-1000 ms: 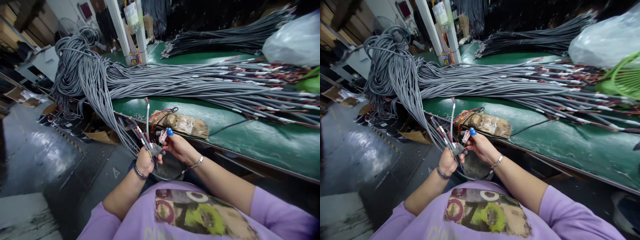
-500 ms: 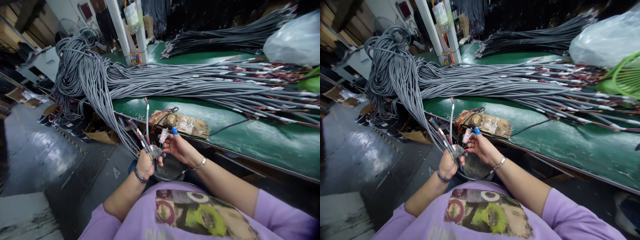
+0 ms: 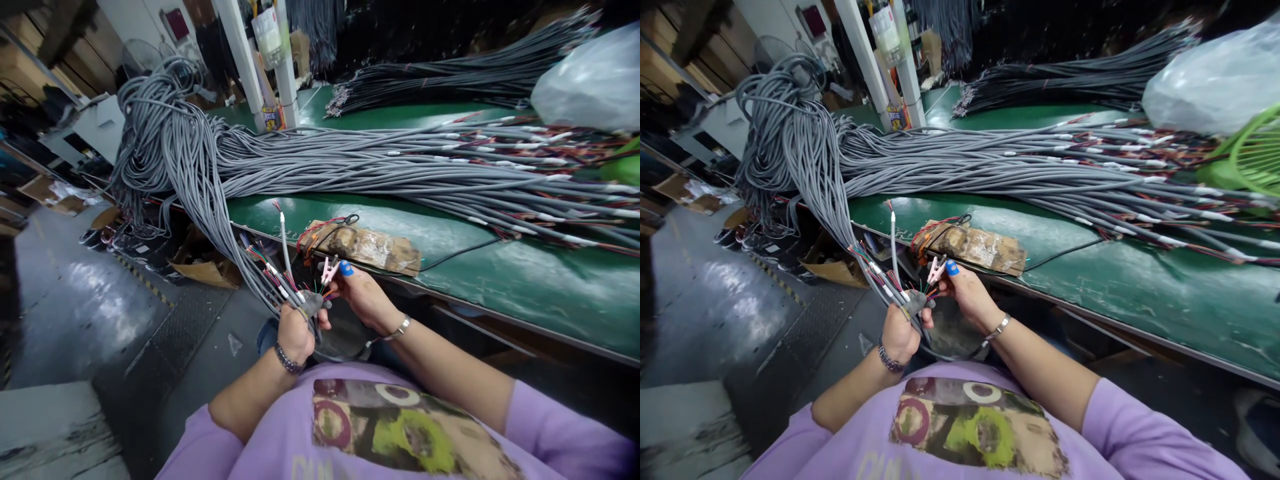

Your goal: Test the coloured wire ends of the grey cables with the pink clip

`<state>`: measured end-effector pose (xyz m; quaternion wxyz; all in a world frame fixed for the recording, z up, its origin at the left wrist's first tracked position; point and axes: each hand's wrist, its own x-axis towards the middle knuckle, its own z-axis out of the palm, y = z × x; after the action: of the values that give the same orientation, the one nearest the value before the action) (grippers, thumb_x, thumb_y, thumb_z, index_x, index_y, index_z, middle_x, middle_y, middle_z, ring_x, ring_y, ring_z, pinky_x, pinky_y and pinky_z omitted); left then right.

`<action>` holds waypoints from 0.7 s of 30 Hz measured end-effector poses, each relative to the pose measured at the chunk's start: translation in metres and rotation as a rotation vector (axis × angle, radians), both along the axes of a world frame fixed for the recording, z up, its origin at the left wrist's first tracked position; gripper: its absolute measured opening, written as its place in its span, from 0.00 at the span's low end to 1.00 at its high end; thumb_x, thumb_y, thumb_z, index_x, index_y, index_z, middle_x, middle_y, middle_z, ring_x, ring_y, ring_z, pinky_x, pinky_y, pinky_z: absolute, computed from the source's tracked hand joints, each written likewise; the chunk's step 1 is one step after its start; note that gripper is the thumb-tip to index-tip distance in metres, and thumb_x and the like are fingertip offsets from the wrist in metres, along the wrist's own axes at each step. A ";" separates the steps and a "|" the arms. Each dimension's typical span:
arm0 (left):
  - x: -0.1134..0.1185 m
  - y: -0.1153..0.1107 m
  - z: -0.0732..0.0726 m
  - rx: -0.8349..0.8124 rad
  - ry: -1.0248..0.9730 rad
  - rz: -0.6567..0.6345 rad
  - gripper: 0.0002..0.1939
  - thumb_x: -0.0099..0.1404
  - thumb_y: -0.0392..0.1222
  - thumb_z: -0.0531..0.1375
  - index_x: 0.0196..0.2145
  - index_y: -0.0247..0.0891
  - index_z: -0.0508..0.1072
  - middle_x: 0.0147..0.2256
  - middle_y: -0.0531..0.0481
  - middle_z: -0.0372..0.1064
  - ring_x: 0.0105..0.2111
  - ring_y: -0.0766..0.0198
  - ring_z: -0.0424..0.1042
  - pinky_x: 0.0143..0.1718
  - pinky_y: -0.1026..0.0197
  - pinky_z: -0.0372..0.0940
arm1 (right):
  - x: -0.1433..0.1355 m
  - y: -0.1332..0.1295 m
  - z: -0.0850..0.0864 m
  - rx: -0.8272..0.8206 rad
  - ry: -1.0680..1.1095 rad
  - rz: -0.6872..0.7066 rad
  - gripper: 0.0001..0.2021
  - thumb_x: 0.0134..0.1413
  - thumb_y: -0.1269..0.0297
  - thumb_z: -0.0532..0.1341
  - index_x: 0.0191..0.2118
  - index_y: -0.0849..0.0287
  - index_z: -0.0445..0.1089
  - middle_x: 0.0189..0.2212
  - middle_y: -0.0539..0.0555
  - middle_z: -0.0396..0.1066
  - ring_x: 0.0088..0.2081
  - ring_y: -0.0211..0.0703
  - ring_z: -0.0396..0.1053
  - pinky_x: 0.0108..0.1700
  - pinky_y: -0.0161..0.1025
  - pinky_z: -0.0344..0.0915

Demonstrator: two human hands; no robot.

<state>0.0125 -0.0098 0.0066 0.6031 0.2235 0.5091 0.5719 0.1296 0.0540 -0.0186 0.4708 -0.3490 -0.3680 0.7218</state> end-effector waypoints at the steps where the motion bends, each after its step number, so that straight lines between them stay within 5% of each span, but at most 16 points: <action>1: 0.000 0.001 0.000 0.001 -0.001 -0.004 0.17 0.46 0.51 0.67 0.22 0.35 0.68 0.14 0.55 0.63 0.14 0.71 0.60 0.17 0.66 0.57 | 0.000 0.001 -0.001 -0.024 0.036 0.030 0.23 0.44 0.41 0.63 0.29 0.60 0.71 0.23 0.50 0.66 0.25 0.35 0.60 0.29 0.35 0.62; 5: 0.000 0.003 -0.003 0.014 -0.007 -0.006 0.17 0.47 0.51 0.67 0.22 0.35 0.68 0.15 0.54 0.63 0.14 0.72 0.60 0.18 0.67 0.58 | -0.003 0.005 0.001 -0.147 0.221 0.120 0.21 0.42 0.44 0.67 0.32 0.60 0.72 0.23 0.49 0.67 0.24 0.34 0.60 0.27 0.34 0.60; 12: 0.001 0.005 -0.007 0.009 -0.010 -0.017 0.16 0.46 0.50 0.67 0.23 0.34 0.69 0.15 0.55 0.64 0.14 0.72 0.60 0.18 0.67 0.59 | -0.008 0.007 0.004 -0.194 0.291 0.053 0.19 0.41 0.47 0.69 0.29 0.60 0.71 0.20 0.47 0.66 0.22 0.33 0.60 0.25 0.32 0.60; 21: -0.001 -0.003 -0.006 0.021 0.002 -0.024 0.16 0.47 0.49 0.67 0.22 0.35 0.68 0.14 0.55 0.63 0.13 0.71 0.61 0.16 0.68 0.57 | 0.001 0.002 0.001 -0.284 0.282 0.147 0.23 0.50 0.40 0.59 0.29 0.59 0.69 0.25 0.50 0.70 0.24 0.34 0.65 0.26 0.33 0.64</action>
<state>0.0120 -0.0132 0.0002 0.6071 0.2365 0.5011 0.5696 0.1304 0.0560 -0.0178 0.4096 -0.2796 -0.2174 0.8407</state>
